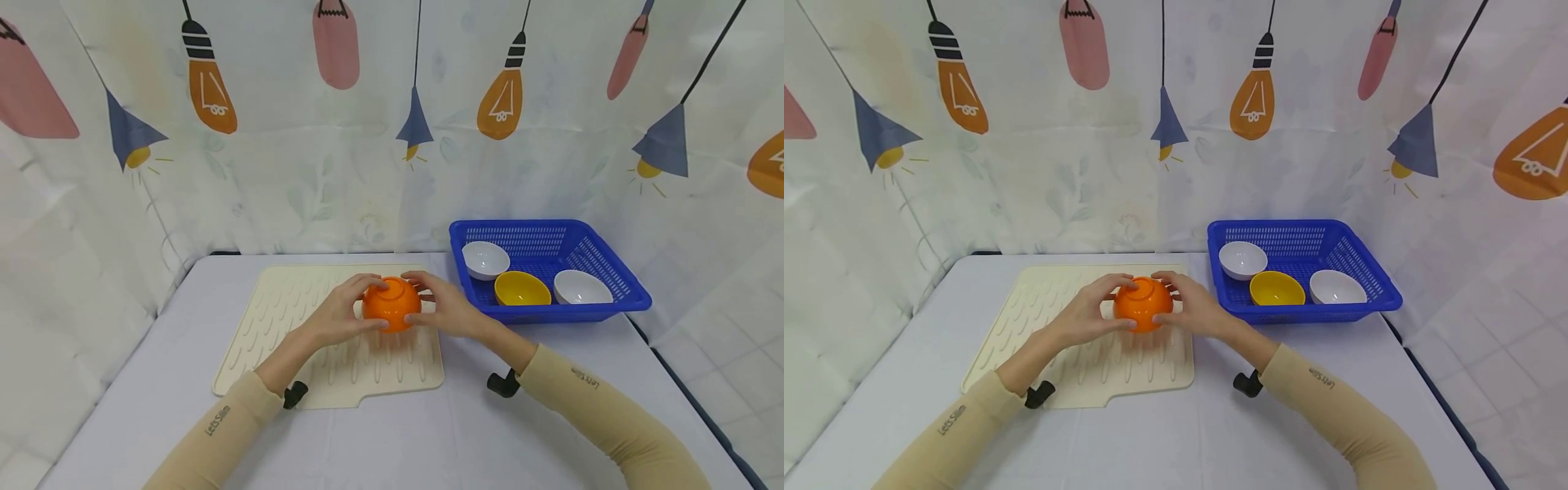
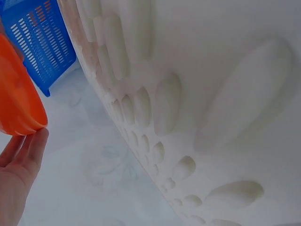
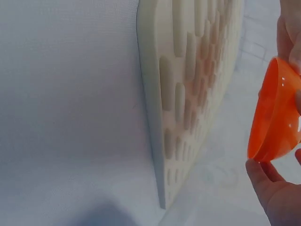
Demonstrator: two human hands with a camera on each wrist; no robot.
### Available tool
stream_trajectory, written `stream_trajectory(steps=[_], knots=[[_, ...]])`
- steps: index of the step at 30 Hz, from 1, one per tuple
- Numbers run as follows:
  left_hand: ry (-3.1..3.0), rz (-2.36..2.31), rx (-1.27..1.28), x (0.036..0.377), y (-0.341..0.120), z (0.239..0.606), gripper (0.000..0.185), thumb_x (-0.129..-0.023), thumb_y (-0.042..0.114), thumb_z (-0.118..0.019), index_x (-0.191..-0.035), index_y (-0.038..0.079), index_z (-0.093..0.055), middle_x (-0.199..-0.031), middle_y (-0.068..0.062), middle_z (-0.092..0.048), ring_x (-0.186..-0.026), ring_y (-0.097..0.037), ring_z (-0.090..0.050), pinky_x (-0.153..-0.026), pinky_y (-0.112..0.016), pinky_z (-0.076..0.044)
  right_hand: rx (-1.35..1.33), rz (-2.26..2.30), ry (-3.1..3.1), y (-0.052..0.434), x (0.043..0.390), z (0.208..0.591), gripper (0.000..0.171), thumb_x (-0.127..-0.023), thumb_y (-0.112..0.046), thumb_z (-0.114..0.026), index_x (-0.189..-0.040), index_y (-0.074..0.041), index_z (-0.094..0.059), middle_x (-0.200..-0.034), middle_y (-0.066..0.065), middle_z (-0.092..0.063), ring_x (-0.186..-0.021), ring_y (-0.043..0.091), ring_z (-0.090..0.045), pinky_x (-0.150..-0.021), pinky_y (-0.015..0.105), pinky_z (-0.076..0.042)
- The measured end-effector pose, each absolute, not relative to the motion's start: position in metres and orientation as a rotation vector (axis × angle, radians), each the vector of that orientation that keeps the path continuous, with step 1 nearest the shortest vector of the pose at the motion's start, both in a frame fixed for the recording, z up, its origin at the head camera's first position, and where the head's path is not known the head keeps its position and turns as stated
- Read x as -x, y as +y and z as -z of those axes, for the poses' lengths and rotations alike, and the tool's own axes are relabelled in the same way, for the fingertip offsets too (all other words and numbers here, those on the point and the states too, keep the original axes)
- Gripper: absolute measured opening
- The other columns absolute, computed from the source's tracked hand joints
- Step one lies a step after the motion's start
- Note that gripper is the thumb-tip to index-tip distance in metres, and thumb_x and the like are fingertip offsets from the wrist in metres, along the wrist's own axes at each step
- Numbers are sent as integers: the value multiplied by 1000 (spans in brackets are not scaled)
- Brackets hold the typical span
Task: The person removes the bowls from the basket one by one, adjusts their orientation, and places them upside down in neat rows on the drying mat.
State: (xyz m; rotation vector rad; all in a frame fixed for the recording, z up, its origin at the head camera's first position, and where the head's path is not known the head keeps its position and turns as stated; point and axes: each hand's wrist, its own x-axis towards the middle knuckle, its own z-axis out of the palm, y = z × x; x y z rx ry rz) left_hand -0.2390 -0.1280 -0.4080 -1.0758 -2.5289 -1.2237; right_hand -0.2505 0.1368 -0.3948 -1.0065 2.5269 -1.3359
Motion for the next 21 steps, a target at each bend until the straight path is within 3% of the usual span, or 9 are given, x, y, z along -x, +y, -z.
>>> stream_trajectory(steps=[7, 21], knots=[[-2516, 1231, 1080, 239, -129, 408, 60, -83, 26, -89, -133, 13, -59, -139, -1, -56, -125, -22, -54, -97, -41, -55, 1194, 1239, 2575, 135, 246, 397, 73, -87, -10, -83, -151, -9, -47, -150, 14, -46, -134, 31, -48, -107, 49, -47], [-2591, 1238, 997, 240, -145, 409, 61, -83, 26, -89, -136, 14, -60, -144, -4, -55, -132, -28, -52, -102, -47, -52, 1256, 1094, 2668, 121, 255, 408, 66, -89, -17, -83, -148, -13, -52, -155, 16, -43, -138, 34, -47, -106, 44, -48]])
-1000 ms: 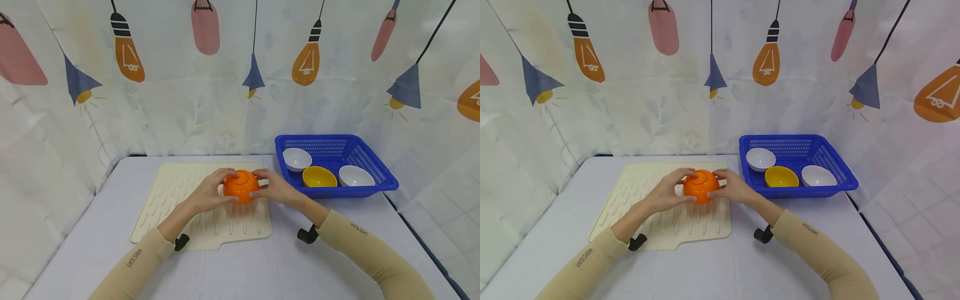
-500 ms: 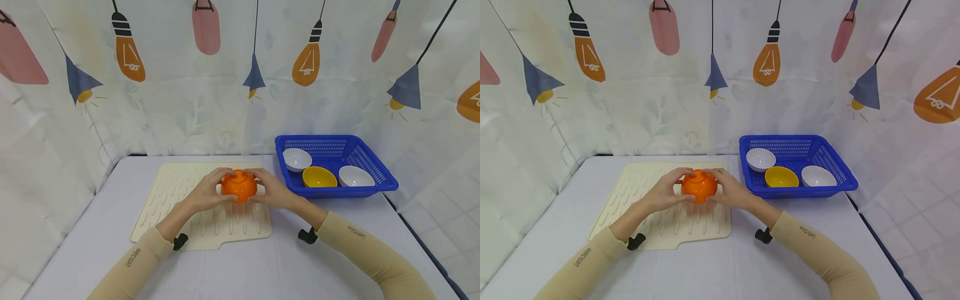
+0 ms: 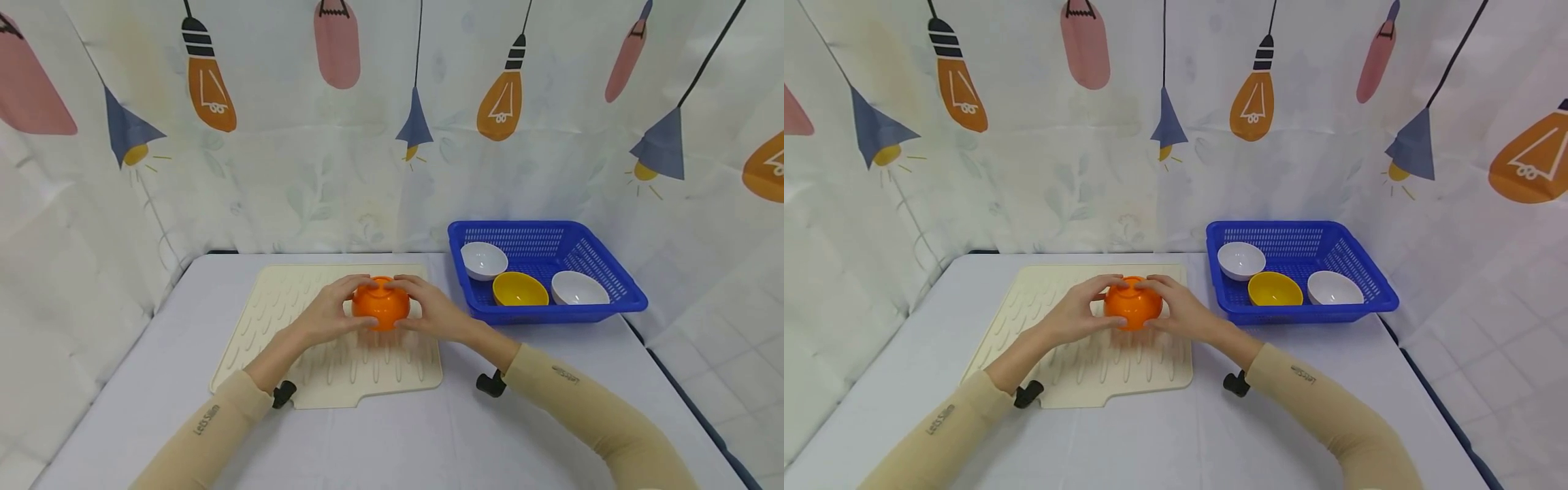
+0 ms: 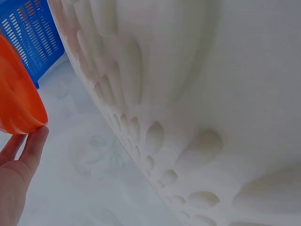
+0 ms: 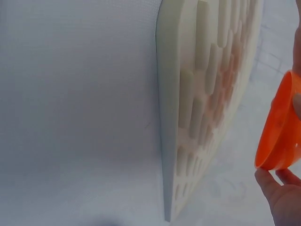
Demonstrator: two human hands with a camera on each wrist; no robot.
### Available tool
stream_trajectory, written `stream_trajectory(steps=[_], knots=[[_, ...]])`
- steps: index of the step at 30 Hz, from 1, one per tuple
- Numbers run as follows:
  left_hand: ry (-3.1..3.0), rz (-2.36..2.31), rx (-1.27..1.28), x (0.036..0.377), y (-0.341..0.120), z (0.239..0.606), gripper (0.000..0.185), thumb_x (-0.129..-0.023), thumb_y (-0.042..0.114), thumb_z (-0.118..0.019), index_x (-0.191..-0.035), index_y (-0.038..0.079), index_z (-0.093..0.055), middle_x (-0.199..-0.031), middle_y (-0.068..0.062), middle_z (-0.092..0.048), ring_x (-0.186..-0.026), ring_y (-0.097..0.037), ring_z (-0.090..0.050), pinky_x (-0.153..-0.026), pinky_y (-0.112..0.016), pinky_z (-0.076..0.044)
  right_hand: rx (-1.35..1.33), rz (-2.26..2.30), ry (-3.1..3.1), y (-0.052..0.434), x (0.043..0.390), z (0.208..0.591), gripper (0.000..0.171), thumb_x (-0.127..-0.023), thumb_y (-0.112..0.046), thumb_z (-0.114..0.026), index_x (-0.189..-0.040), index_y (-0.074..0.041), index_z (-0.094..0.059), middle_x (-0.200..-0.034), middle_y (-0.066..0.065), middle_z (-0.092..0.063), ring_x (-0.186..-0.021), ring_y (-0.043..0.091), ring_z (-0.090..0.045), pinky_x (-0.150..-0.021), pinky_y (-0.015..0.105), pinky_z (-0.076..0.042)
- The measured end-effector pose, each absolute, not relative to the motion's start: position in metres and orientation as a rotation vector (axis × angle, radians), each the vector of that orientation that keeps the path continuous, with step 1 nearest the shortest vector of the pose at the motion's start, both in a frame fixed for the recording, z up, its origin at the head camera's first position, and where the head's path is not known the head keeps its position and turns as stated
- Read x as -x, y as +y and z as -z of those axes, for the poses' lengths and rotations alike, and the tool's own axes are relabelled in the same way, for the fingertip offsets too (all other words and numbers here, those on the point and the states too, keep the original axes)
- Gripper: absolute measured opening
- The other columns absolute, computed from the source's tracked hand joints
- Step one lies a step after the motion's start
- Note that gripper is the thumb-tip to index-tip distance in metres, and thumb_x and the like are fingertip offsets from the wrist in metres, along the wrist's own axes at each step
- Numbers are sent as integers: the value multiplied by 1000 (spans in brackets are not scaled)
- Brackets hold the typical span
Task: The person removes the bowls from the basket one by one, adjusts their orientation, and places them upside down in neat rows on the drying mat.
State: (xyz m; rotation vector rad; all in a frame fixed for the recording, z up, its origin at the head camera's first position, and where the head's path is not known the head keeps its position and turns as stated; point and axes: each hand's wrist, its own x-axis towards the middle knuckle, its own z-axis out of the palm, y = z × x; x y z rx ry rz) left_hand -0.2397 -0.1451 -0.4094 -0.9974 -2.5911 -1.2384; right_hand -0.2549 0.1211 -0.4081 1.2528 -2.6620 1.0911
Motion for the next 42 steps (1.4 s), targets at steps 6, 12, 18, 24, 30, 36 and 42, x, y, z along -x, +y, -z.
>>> stream_trajectory(steps=[6, 12, 18, 24, 30, 36, 42], knots=[[-2597, 1276, 963, 242, -158, 411, 59, -83, 26, -89, -134, 17, -61, -140, -4, -54, -129, -28, -53, -103, -51, -50, -1286, -1125, -2610, 108, 260, 412, 64, -89, -13, -82, -147, -13, -54, -153, 13, -47, -137, 32, -47, -107, 44, -47], [-2598, 1290, 932, 247, -171, 413, 60, -81, 22, -90, -133, 17, -61, -138, -2, -56, -128, -26, -53, -104, -52, -49, -1274, -1108, -2595, 90, 265, 414, 62, -88, -13, -83, -144, -12, -56, -151, 13, -48, -138, 32, -46, -111, 50, -43], [-2593, 1280, 897, 249, -187, 412, 61, -80, 21, -91, -133, 13, -63, -139, -4, -58, -128, -29, -53, -101, -54, -51, -1272, -1141, -2584, 73, 268, 414, 63, -87, -12, -84, -143, -9, -56, -148, 16, -48, -136, 33, -47, -110, 50, -44], [-2619, 1307, 855, 253, -205, 410, 61, -80, 18, -91, -134, 12, -61, -139, -5, -58, -128, -29, -53, -103, -55, -49, -1259, -1126, -2583, 53, 274, 414, 63, -87, -12, -84, -144, -10, -56, -149, 14, -47, -137, 31, -46, -111, 47, -44], [-2631, 1372, 824, 259, -218, 407, 61, -80, 15, -90, -133, 8, -61, -139, -10, -58, -128, -32, -53, -104, -57, -47, -1235, -1108, -2597, 36, 281, 416, 63, -87, -10, -84, -143, -11, -56, -149, 14, -46, -136, 31, -47, -110, 44, -44], [-2674, 1428, 758, 261, -230, 405, 61, -82, 15, -89, -134, 6, -60, -142, -13, -55, -132, -35, -50, -109, -59, -42, -1195, -1068, -2639, 18, 287, 422, 64, -87, -11, -84, -144, -12, -55, -150, 14, -44, -136, 31, -47, -112, 41, -42], [-2704, 1478, 736, 267, -244, 408, 62, -83, 13, -88, -136, 6, -57, -145, -14, -53, -134, -37, -47, -111, -60, -38, -1177, -1034, -2675, 1, 292, 427, 63, -89, -11, -82, -145, -13, -54, -153, 15, -41, -138, 31, -45, -113, 38, -41]])
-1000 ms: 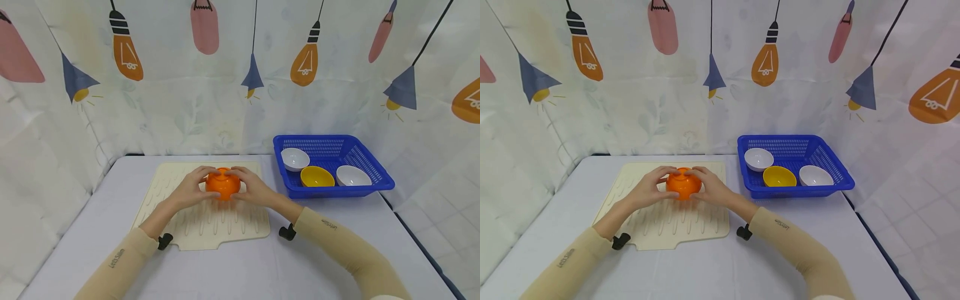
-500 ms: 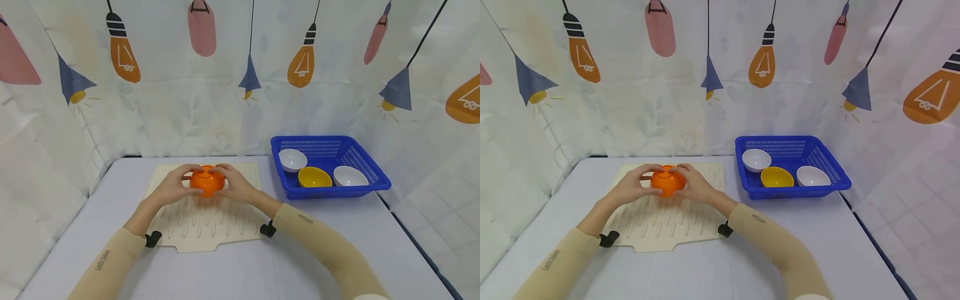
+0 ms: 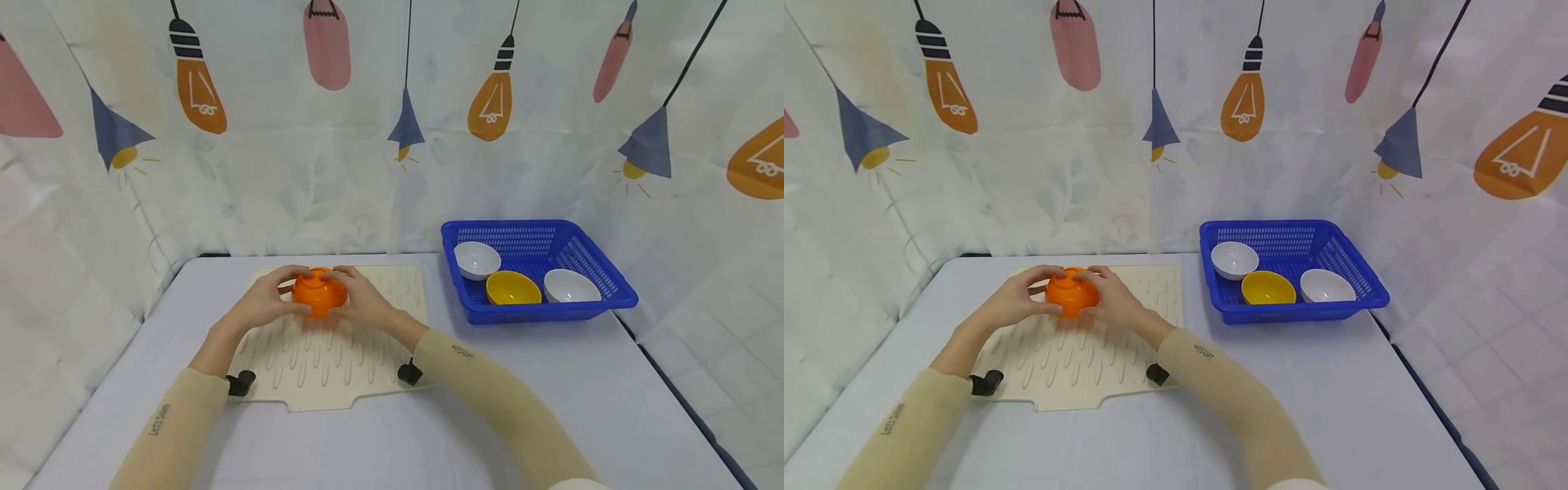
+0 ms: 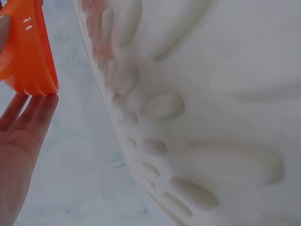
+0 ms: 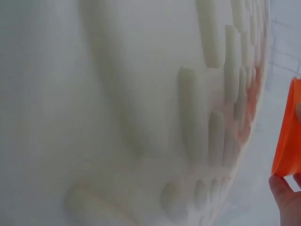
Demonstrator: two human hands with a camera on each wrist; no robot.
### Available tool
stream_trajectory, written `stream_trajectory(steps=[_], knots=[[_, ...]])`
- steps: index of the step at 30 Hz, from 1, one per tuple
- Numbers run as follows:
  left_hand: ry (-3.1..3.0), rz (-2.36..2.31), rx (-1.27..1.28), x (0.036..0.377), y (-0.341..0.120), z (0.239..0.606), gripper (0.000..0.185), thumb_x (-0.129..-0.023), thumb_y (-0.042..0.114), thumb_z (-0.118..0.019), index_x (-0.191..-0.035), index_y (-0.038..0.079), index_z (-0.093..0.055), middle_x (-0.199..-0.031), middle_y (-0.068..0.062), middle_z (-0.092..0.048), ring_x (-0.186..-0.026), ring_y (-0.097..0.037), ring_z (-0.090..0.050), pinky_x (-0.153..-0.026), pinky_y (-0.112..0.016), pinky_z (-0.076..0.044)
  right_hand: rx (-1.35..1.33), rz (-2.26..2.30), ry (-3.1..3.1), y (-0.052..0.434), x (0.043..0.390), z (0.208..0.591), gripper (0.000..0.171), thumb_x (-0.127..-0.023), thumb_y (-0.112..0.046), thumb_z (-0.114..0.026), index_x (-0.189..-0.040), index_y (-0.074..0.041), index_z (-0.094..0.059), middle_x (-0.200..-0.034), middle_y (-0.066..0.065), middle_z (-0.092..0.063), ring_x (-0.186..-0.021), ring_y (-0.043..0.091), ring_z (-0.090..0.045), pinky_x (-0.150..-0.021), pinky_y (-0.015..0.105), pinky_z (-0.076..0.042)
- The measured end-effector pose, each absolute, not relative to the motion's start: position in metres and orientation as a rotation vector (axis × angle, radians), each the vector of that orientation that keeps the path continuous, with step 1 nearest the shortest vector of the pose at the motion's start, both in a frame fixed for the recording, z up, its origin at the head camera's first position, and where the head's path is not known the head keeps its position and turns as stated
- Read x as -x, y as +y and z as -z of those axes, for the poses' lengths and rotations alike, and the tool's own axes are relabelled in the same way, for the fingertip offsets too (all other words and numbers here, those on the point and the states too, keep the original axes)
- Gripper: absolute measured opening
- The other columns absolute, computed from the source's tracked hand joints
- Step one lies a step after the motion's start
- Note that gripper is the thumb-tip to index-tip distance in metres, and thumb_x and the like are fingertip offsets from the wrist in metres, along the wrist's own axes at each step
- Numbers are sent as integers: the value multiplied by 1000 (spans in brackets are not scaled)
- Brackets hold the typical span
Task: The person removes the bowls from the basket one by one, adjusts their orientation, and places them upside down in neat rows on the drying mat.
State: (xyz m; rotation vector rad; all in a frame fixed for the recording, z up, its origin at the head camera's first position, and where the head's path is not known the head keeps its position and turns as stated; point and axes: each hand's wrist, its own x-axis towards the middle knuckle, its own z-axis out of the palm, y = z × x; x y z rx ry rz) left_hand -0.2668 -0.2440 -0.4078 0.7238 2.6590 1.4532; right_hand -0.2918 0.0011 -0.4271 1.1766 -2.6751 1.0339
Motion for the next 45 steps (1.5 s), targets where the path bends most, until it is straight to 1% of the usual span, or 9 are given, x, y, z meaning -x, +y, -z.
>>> stream_trajectory(steps=[7, 12, 15, 21, 27, 29, 36, 40, 45], knots=[[2665, -1415, -675, 274, -261, 412, 62, -84, 12, -87, -137, 7, -55, -144, -14, -52, -136, -37, -45, -114, -58, -35, -1157, -1036, -2703, -19, 299, 430, 64, -90, -12, -81, -148, -16, -53, -154, 12, -40, -138, 28, -45, -114, 32, -38], [2676, -1344, -592, 277, -270, 413, 59, -87, 11, -84, -136, 8, -53, -147, -17, -47, -143, -47, -37, -113, -62, -34, -1112, -1046, -2771, -35, 302, 435, 64, -92, -13, -80, -149, -18, -52, -157, 11, -37, -140, 29, -43, -115, 36, -38], [2676, -1307, -560, 279, -274, 415, 58, -88, 13, -84, -136, 7, -52, -149, -19, -45, -144, -51, -31, -111, -66, -33, -1068, -1047, -2801, -41, 303, 440, 66, -91, -13, -81, -149, -19, -52, -157, 11, -37, -141, 28, -43, -115, 37, -38], [2685, -1258, -518, 282, -277, 417, 59, -87, 15, -85, -135, 7, -53, -149, -20, -46, -143, -51, -32, -110, -68, -34, -988, -1066, -2836, -50, 302, 445, 67, -90, -13, -81, -150, -20, -52, -156, 9, -40, -140, 25, -43, -115, 36, -37], [2682, -1253, -507, 285, -278, 421, 58, -87, 12, -84, -135, 6, -52, -148, -20, -46, -143, -50, -32, -110, -67, -34, -927, -1100, -2848, -54, 301, 449, 66, -90, -13, -81, -149, -21, -53, -156, 7, -41, -139, 24, -45, -115, 36, -38], [2681, -1252, -518, 286, -278, 421, 58, -87, 11, -84, -135, 5, -51, -147, -21, -46, -143, -50, -32, -110, -67, -34, -912, -1106, -2847, -55, 302, 450, 66, -90, -13, -81, -149, -21, -53, -156, 7, -41, -139, 24, -45, -115, 35, -38], [2671, -1245, -508, 294, -276, 426, 57, -87, 9, -83, -134, 5, -52, -148, -21, -45, -144, -51, -31, -111, -66, -34, -881, -1132, -2851, -54, 304, 454, 62, -93, -14, -79, -148, -21, -53, -160, 8, -38, -142, 27, -43, -116, 40, -36], [2656, -1254, -500, 296, -275, 427, 57, -87, 8, -83, -135, 4, -51, -148, -22, -45, -144, -51, -29, -112, -67, -31, -876, -1130, -2867, -54, 304, 453, 62, -94, -15, -77, -150, -21, -52, -161, 7, -37, -143, 26, -42, -117, 39, -36], [2641, -1267, -498, 295, -275, 425, 59, -87, 6, -82, -136, 2, -49, -148, -24, -44, -144, -53, -28, -112, -68, -31, -883, -1112, -2905, -54, 305, 452, 63, -96, -12, -74, -153, -23, -49, -162, 7, -36, -144, 26, -40, -117, 40, -35]])
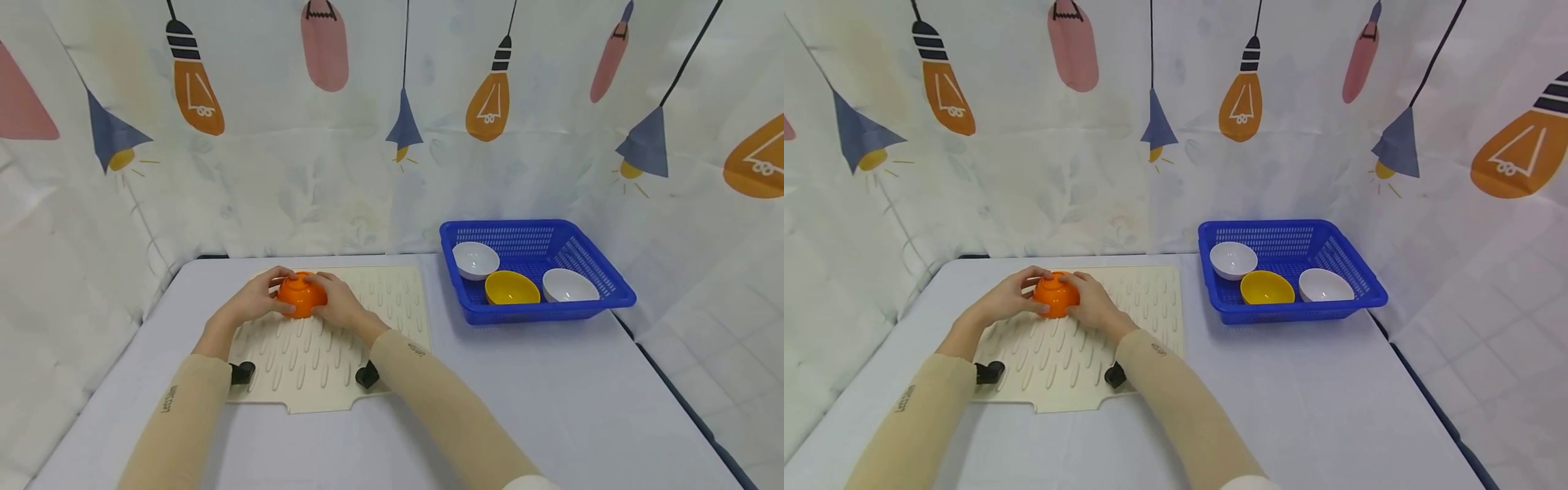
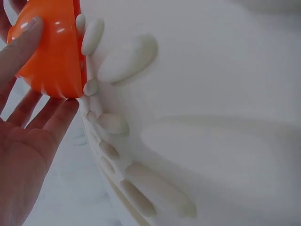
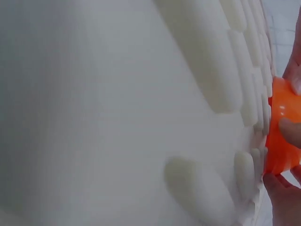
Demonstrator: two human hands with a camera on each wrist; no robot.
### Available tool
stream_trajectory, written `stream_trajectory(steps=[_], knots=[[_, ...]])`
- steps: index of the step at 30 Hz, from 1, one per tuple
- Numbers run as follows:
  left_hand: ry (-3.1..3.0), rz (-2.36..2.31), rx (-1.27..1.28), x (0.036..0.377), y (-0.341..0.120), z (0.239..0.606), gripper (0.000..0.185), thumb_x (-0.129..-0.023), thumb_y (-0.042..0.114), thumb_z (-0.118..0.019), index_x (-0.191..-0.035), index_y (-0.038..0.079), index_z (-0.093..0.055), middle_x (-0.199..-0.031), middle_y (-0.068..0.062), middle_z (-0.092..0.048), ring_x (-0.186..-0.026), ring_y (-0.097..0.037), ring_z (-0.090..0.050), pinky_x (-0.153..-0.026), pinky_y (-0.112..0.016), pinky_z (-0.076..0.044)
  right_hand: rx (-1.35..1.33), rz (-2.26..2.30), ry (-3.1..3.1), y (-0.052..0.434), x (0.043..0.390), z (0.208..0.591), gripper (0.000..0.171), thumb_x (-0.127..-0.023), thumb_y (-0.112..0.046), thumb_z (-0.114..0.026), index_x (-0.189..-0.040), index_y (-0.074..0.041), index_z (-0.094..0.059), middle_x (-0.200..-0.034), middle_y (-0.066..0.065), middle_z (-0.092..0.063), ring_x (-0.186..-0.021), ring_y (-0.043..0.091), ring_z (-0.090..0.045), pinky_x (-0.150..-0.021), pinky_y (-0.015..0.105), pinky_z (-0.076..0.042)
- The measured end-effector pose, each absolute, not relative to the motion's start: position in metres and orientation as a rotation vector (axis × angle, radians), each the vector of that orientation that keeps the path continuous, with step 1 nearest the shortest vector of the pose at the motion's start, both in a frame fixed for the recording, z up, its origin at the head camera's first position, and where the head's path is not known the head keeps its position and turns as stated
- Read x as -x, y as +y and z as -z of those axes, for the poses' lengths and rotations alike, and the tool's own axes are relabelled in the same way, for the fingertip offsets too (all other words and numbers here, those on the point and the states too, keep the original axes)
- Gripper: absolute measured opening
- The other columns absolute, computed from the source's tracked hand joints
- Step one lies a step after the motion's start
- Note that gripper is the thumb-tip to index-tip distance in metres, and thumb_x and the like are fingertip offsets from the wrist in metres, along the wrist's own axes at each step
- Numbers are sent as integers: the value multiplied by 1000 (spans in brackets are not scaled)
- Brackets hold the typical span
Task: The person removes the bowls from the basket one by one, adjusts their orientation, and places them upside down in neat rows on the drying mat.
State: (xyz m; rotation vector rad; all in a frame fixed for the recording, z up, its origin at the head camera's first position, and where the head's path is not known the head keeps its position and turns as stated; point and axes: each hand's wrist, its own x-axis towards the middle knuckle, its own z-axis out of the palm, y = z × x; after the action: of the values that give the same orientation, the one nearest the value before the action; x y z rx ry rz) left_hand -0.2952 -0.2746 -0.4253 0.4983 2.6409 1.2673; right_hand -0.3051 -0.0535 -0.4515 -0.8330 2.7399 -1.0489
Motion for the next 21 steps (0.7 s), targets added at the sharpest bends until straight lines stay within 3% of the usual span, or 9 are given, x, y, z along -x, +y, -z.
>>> stream_trajectory(steps=[12, 21], knots=[[2636, -1276, -466, 295, -274, 423, 62, -88, 6, -80, -140, 2, -45, -152, -25, -40, -146, -53, -25, -112, -71, -26, 959, 1036, 2635, -34, 313, 443, 75, -95, -4, -69, -160, -22, -37, -159, -2, -42, -145, 17, -39, -119, 35, -32], [2639, -1245, -400, 290, -270, 426, 59, -93, 14, -77, -142, 7, -45, -155, -27, -37, -145, -55, -24, -109, -77, -24, 1047, 993, 2560, -8, 313, 438, 56, -100, -13, -68, -152, -13, -48, -156, 2, -46, -140, 23, -47, -108, 29, -45]])
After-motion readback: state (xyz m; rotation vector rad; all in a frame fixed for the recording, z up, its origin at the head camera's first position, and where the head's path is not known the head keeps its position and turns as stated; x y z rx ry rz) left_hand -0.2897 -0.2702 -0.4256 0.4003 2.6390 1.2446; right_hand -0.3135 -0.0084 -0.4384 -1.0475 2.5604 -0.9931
